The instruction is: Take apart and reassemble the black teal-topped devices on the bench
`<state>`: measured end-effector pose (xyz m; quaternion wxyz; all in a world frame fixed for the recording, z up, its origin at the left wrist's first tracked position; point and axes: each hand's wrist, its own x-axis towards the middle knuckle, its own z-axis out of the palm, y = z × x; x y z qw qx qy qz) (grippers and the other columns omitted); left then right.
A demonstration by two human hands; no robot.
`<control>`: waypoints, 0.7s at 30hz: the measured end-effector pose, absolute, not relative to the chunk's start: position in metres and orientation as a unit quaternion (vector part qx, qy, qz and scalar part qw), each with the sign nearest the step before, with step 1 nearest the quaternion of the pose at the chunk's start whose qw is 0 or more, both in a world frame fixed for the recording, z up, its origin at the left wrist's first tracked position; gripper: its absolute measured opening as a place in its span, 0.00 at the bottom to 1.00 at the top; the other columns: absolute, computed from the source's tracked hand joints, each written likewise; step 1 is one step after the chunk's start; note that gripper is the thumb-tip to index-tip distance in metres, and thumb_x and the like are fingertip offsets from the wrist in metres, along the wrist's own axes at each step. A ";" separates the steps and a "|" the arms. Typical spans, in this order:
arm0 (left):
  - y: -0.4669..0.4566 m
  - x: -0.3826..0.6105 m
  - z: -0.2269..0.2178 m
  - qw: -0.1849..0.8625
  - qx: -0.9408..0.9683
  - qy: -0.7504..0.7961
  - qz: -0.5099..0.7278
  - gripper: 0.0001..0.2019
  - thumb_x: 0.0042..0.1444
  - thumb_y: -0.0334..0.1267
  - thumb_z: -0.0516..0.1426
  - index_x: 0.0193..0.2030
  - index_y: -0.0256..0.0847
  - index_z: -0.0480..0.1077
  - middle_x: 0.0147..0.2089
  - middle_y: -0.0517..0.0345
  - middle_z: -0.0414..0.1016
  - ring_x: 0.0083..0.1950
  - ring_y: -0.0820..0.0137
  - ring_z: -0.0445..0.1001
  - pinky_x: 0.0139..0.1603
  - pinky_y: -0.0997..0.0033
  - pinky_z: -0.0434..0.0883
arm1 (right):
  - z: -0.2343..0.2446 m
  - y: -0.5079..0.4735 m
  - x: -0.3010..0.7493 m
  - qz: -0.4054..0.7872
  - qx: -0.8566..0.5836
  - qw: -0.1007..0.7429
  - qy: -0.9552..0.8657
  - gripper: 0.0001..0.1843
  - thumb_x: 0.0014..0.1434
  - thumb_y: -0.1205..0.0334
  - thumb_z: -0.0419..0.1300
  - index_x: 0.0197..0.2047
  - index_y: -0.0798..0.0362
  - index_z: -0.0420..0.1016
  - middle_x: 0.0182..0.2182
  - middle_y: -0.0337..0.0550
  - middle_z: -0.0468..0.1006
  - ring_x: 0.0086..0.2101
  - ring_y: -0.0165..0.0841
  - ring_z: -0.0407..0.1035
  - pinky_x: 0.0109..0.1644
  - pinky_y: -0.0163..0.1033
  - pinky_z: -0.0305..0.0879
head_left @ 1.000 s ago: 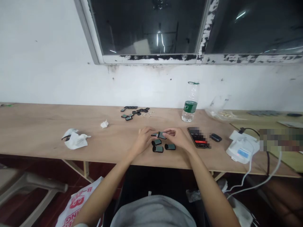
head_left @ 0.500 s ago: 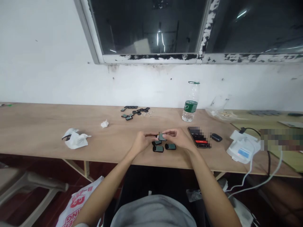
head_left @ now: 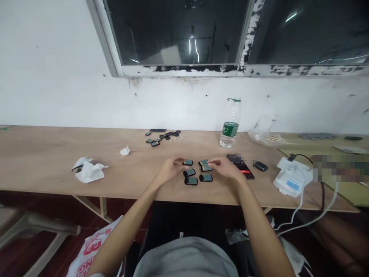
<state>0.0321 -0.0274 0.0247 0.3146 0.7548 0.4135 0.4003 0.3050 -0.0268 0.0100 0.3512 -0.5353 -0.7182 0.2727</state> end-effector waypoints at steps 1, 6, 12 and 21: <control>-0.026 0.028 0.026 0.300 0.762 0.420 0.392 0.16 0.54 0.46 0.65 0.46 0.41 0.76 0.50 0.50 0.80 0.48 0.60 0.79 0.54 0.58 0.74 | 0.006 -0.024 0.308 0.268 -0.546 0.330 -0.722 0.12 0.59 0.59 0.61 0.42 0.53 0.84 0.40 0.48 0.85 0.40 0.42 0.78 0.46 0.44 0.72; -0.013 0.010 0.022 0.266 0.781 0.429 0.368 0.15 0.56 0.47 0.63 0.46 0.42 0.77 0.50 0.50 0.80 0.51 0.58 0.78 0.55 0.57 0.73 | -0.001 -0.019 0.307 0.236 -0.581 0.314 -0.713 0.12 0.59 0.59 0.61 0.42 0.53 0.84 0.39 0.48 0.85 0.39 0.42 0.79 0.46 0.43 0.72; 0.000 -0.007 0.018 0.230 0.790 0.431 0.371 0.15 0.56 0.48 0.62 0.44 0.42 0.78 0.49 0.49 0.80 0.52 0.58 0.77 0.57 0.55 0.72 | -0.003 -0.014 0.355 0.056 -0.714 0.292 -0.634 0.20 0.61 0.52 0.58 0.47 0.57 0.81 0.46 0.60 0.82 0.47 0.52 0.76 0.52 0.48 0.68; 0.005 -0.016 0.019 0.228 0.783 0.454 0.360 0.15 0.54 0.50 0.63 0.43 0.42 0.79 0.49 0.48 0.80 0.51 0.56 0.77 0.57 0.53 0.72 | -0.002 0.012 0.402 0.054 -0.816 0.116 -0.564 0.40 0.51 0.35 0.65 0.54 0.62 0.76 0.51 0.70 0.78 0.49 0.57 0.74 0.50 0.51 0.69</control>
